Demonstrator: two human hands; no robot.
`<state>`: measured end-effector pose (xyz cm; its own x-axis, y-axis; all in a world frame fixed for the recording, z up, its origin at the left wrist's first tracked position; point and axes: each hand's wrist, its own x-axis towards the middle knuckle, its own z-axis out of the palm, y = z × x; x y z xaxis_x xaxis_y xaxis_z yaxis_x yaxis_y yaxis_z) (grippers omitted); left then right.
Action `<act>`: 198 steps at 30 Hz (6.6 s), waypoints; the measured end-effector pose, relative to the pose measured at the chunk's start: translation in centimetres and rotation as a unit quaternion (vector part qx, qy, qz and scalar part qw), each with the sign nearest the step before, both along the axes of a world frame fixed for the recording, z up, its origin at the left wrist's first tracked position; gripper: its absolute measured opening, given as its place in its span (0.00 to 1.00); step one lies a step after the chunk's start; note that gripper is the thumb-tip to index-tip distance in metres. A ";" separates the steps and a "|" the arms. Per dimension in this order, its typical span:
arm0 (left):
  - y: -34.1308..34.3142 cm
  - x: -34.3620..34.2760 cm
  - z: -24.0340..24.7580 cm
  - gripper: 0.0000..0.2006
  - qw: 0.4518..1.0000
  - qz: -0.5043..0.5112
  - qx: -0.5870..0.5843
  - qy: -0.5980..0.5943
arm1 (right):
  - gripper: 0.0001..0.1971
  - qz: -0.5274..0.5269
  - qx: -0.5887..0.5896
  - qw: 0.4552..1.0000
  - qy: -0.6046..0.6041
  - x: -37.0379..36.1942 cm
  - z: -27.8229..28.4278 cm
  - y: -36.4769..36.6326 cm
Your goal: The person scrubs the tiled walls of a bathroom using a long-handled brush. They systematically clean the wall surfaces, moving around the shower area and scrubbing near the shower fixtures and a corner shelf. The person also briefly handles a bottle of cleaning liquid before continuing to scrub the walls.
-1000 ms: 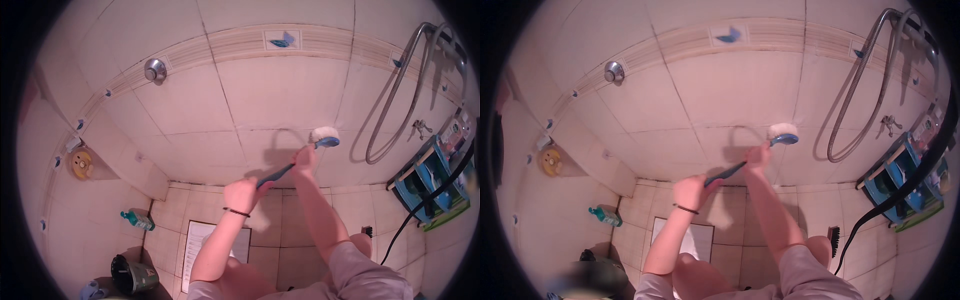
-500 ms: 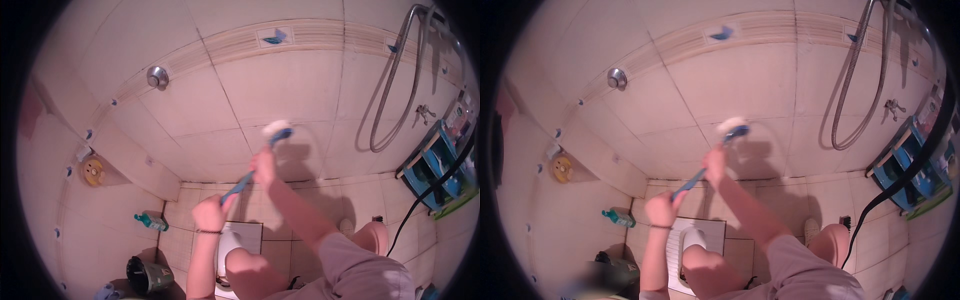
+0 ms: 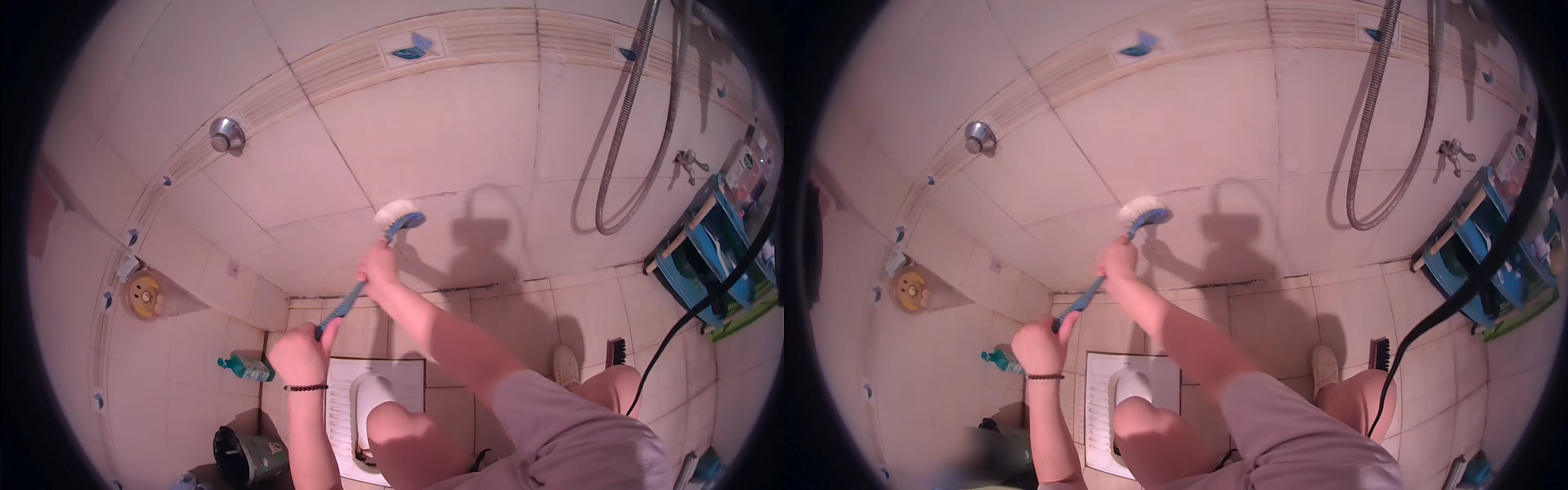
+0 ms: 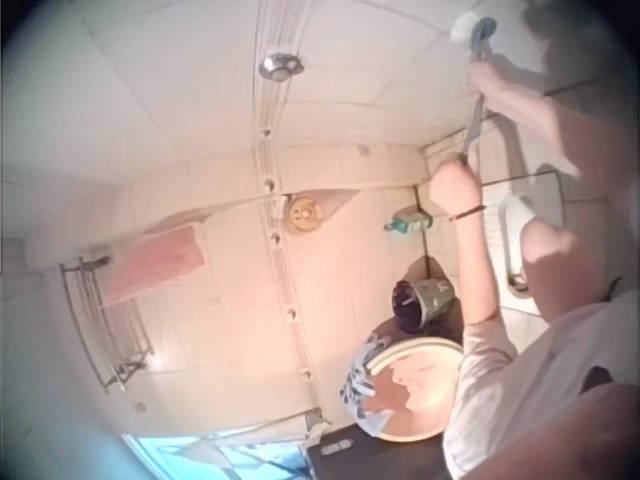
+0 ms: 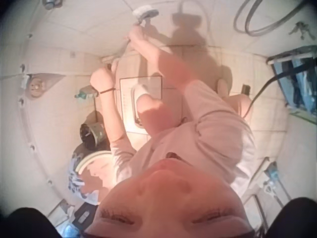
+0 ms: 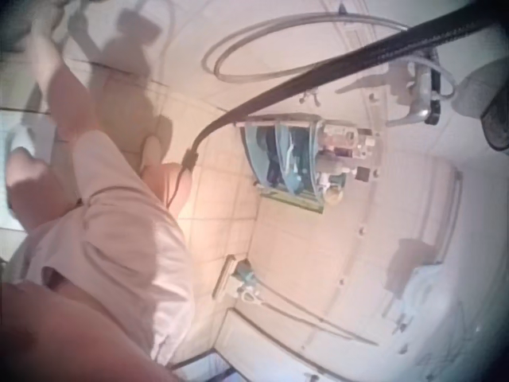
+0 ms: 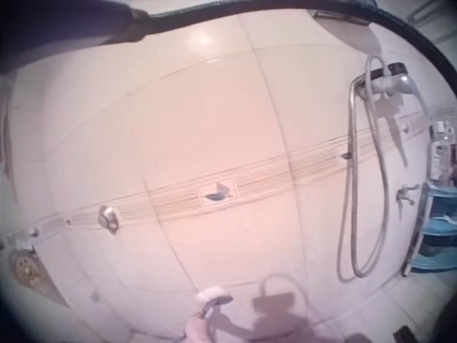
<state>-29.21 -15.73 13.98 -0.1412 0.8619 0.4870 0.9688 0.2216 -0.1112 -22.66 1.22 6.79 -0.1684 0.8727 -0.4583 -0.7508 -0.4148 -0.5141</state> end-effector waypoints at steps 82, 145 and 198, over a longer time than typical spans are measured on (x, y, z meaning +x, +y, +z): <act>9.8 17.4 -32.3 0.26 0.667 -0.073 0.089 -0.736 | 0.11 0.008 0.364 0.756 -0.544 10.4 -8.4 1.7; 14.1 19.2 -30.6 0.25 -0.004 0.066 0.084 -0.994 | 0.14 -0.005 0.436 0.544 -0.717 7.3 -7.6 2.1; 10.7 15.7 -31.0 0.27 0.153 0.021 0.150 -0.977 | 0.19 0.174 0.438 0.527 -0.707 -1.4 -14.6 -0.1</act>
<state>-13.55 -4.99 -16.99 -0.2719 0.8210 -0.5020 -0.9136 -0.0563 0.4027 -24.08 1.14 -7.84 -0.4177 0.8833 0.2129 0.6840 0.4599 -0.5663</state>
